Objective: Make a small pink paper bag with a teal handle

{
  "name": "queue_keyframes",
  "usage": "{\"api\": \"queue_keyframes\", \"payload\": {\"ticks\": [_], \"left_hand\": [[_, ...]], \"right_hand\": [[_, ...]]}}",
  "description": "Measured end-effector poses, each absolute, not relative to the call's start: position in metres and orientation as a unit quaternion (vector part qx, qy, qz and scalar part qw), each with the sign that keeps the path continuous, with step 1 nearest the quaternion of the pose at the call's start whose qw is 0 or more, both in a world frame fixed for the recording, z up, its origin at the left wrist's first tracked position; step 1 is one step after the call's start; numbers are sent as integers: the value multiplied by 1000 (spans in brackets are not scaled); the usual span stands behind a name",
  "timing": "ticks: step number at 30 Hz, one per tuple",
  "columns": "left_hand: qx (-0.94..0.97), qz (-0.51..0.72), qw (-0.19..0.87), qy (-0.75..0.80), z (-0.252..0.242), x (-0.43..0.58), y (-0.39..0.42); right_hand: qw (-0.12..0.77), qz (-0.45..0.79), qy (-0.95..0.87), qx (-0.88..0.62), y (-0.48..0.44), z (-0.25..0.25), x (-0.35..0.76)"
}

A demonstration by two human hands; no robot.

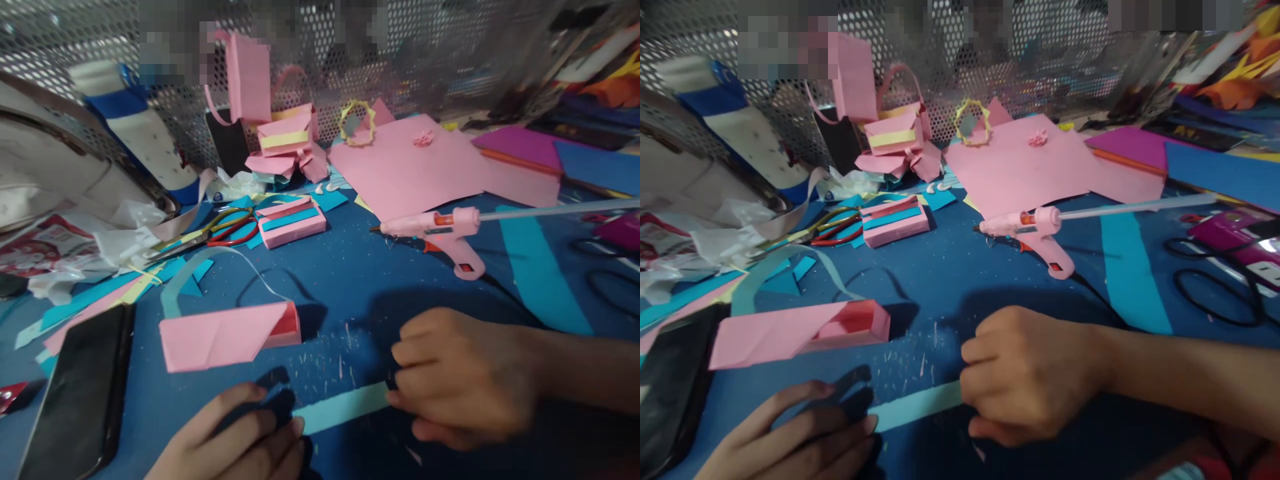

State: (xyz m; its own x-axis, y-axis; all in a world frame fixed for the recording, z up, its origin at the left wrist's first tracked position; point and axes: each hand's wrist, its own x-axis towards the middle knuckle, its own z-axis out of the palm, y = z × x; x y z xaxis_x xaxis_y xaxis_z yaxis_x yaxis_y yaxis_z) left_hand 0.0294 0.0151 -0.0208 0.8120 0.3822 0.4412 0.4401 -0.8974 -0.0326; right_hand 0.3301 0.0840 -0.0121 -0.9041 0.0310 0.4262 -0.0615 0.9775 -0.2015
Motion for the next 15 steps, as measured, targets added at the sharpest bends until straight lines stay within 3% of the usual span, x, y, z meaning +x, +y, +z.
{"api": "queue_keyframes", "payload": {"ticks": [8, 15], "left_hand": [[-912, -194, -25, -361, -15, 54, 3], [-840, -210, -222, -449, -8, 58, 1]], "right_hand": [[124, 272, -941, -158, 85, -1, 321], [42, 249, -928, -275, 65, 14, 309]]}}
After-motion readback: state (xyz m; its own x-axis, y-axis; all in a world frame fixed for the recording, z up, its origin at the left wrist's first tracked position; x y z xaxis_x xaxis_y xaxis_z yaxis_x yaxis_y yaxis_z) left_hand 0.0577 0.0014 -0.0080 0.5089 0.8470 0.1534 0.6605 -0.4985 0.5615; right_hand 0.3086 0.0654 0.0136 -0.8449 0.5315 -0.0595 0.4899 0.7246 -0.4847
